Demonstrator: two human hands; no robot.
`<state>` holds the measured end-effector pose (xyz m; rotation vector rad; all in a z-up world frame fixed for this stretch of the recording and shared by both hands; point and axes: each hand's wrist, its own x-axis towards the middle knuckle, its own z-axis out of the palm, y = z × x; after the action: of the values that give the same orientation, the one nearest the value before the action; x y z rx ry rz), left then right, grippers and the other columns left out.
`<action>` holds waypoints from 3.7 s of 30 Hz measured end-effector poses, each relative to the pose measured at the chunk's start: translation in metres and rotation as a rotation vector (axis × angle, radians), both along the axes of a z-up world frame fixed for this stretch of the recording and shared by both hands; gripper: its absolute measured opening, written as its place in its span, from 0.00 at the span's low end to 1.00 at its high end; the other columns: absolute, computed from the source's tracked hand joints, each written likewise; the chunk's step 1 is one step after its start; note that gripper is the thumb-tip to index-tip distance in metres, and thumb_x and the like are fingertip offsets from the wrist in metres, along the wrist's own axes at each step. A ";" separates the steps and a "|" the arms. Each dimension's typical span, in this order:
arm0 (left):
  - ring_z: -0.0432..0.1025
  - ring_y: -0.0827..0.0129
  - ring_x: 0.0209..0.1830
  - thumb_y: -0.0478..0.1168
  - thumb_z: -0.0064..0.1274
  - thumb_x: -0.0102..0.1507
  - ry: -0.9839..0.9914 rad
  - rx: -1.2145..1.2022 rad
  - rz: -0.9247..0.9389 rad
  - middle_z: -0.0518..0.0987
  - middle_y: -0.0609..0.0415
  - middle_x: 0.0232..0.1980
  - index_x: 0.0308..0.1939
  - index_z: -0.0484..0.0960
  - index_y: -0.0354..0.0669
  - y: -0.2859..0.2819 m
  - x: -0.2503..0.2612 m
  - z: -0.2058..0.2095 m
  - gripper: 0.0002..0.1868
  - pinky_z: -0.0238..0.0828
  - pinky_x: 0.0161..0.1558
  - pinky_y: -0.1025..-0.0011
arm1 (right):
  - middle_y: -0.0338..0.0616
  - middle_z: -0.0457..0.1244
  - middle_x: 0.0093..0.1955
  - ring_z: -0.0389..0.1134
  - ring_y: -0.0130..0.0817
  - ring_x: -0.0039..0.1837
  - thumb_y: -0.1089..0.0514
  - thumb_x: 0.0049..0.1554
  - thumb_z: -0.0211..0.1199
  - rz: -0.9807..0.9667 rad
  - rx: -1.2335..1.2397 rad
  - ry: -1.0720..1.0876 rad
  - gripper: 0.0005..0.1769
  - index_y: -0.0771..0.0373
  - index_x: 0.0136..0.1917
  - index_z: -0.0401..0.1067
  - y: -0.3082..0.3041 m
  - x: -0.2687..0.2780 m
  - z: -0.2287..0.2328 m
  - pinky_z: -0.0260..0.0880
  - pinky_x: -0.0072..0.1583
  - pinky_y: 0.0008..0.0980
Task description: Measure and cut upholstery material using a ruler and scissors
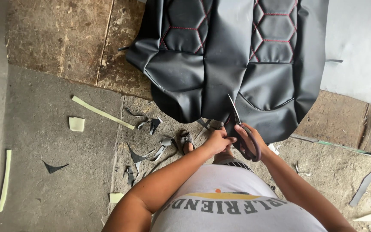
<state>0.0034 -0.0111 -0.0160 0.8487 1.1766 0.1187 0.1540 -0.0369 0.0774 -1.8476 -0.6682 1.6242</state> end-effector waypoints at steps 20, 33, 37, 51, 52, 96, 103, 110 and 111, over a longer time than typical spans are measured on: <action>0.78 0.75 0.25 0.41 0.63 0.60 -0.028 -0.026 -0.021 0.80 0.52 0.28 0.36 0.83 0.40 0.005 -0.009 0.027 0.09 0.77 0.26 0.82 | 0.58 0.59 0.27 0.67 0.48 0.31 0.40 0.69 0.50 0.072 0.023 -0.022 0.25 0.63 0.45 0.69 0.014 0.002 -0.024 0.70 0.33 0.38; 0.79 0.74 0.25 0.45 0.67 0.59 -0.068 -0.050 -0.022 0.80 0.52 0.29 0.36 0.81 0.39 -0.004 -0.019 0.012 0.14 0.77 0.25 0.85 | 0.44 0.64 0.50 0.66 0.38 0.53 0.26 0.68 0.39 0.013 0.020 0.374 0.40 0.60 0.68 0.70 0.050 0.014 -0.091 0.67 0.58 0.41; 0.79 0.73 0.24 0.45 0.68 0.58 -0.076 -0.030 -0.005 0.80 0.52 0.27 0.31 0.81 0.40 -0.007 -0.020 0.009 0.14 0.76 0.25 0.85 | 0.49 0.67 0.54 0.70 0.41 0.55 0.26 0.68 0.37 0.018 0.032 0.494 0.42 0.63 0.69 0.69 0.047 0.021 -0.103 0.71 0.57 0.44; 0.78 0.73 0.22 0.44 0.66 0.59 -0.104 -0.001 -0.030 0.80 0.51 0.24 0.28 0.81 0.40 -0.001 -0.026 0.024 0.13 0.76 0.25 0.85 | 0.49 0.61 0.36 0.67 0.40 0.37 0.28 0.69 0.43 0.021 0.031 0.442 0.38 0.67 0.50 0.71 0.057 0.023 -0.056 0.70 0.38 0.35; 0.78 0.73 0.22 0.44 0.66 0.59 -0.104 -0.001 -0.025 0.80 0.51 0.24 0.28 0.81 0.40 0.000 -0.028 0.026 0.13 0.76 0.25 0.85 | 0.49 0.61 0.36 0.67 0.40 0.37 0.28 0.69 0.43 0.025 0.030 0.441 0.38 0.67 0.50 0.71 0.061 0.023 -0.047 0.70 0.38 0.35; 0.65 0.50 0.71 0.68 0.66 0.57 -0.429 -0.301 1.191 0.67 0.38 0.68 0.72 0.62 0.39 0.035 -0.007 0.056 0.53 0.57 0.69 0.63 | 0.50 0.57 0.29 0.60 0.38 0.32 0.50 0.61 0.64 1.004 -0.233 -0.023 0.18 0.69 0.46 0.71 0.213 0.093 0.057 0.63 0.28 0.32; 0.81 0.62 0.47 0.44 0.79 0.49 -0.263 -0.201 1.442 0.83 0.51 0.46 0.51 0.79 0.41 0.044 0.020 0.026 0.32 0.78 0.50 0.62 | 0.49 0.58 0.27 0.60 0.38 0.30 0.50 0.60 0.67 1.147 -0.244 -0.104 0.16 0.66 0.42 0.71 0.242 0.112 0.025 0.64 0.27 0.31; 0.80 0.61 0.50 0.42 0.77 0.51 -0.347 -0.212 1.533 0.84 0.51 0.49 0.55 0.81 0.46 0.045 0.019 0.029 0.31 0.79 0.55 0.60 | 0.51 0.60 0.26 0.60 0.36 0.28 0.55 0.55 0.74 1.352 -0.298 -0.226 0.15 0.68 0.45 0.74 0.285 0.089 0.052 0.64 0.26 0.29; 0.79 0.58 0.53 0.42 0.77 0.51 -0.358 -0.204 1.540 0.83 0.50 0.52 0.60 0.78 0.46 0.045 0.019 0.034 0.35 0.77 0.57 0.59 | 0.51 0.60 0.26 0.60 0.36 0.28 0.56 0.54 0.75 1.395 -0.305 -0.254 0.15 0.68 0.45 0.75 0.292 0.083 0.058 0.64 0.27 0.29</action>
<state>0.0224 0.0340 0.0185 -0.4111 1.2233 1.3111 0.2370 0.2548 0.1358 -1.8428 -2.2678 2.3385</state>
